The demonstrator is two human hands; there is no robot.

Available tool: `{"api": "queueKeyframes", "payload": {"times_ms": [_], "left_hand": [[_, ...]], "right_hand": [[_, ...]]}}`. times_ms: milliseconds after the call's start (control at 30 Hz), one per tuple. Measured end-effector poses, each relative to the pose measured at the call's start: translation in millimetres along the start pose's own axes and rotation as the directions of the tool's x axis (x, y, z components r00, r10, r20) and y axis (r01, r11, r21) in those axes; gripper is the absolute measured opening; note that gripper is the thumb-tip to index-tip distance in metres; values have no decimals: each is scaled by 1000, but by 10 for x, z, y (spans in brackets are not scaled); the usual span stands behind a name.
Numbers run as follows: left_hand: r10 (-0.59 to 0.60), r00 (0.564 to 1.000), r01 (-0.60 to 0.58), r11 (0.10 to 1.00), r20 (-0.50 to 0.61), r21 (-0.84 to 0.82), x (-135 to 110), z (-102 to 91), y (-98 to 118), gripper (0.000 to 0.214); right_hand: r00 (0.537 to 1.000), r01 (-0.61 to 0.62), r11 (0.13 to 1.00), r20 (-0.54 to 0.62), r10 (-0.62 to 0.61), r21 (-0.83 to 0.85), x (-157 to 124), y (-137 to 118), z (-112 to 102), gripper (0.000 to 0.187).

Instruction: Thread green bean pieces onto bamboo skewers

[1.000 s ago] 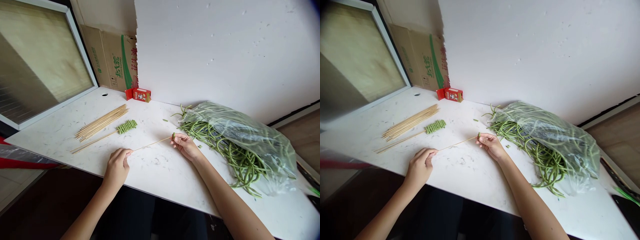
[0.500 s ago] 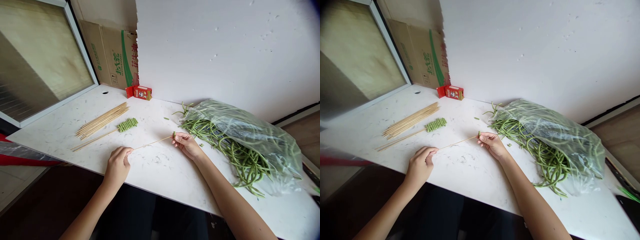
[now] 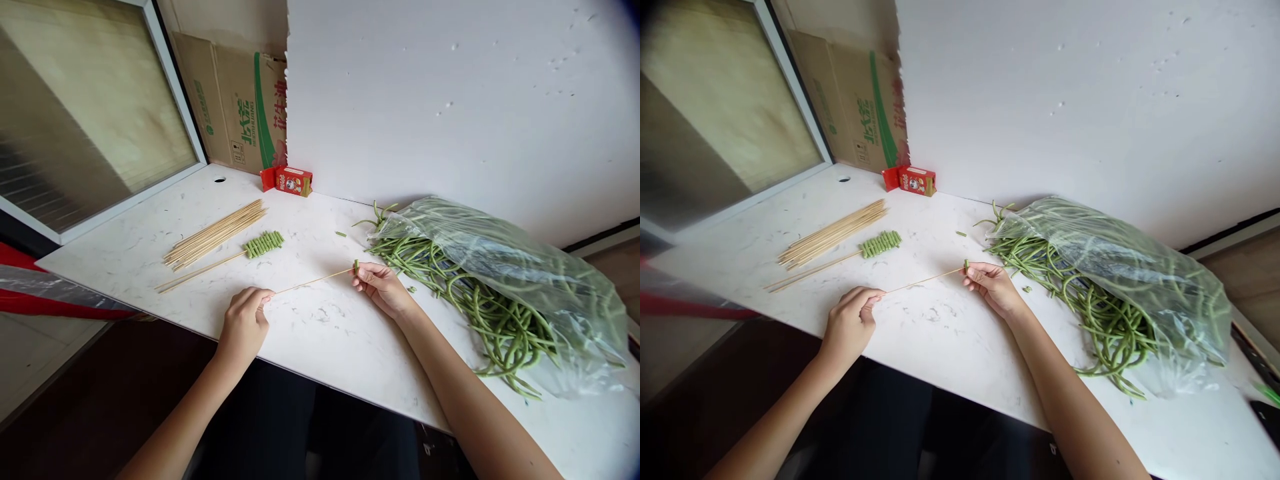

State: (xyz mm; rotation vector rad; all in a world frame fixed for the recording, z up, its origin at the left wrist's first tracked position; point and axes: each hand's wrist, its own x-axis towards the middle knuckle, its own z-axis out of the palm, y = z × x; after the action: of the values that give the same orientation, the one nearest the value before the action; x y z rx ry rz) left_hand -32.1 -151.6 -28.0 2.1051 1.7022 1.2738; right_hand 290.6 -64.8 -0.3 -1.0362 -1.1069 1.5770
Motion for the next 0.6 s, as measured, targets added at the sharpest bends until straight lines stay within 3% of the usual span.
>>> {"api": "queueKeyframes", "payload": {"times_ms": [600], "left_hand": [[43,998,-42,999,-41,22,-9,-5,14,38]], "right_hand": [[999,-12,1000,-43,12,-10,1,19,18,28]]}}
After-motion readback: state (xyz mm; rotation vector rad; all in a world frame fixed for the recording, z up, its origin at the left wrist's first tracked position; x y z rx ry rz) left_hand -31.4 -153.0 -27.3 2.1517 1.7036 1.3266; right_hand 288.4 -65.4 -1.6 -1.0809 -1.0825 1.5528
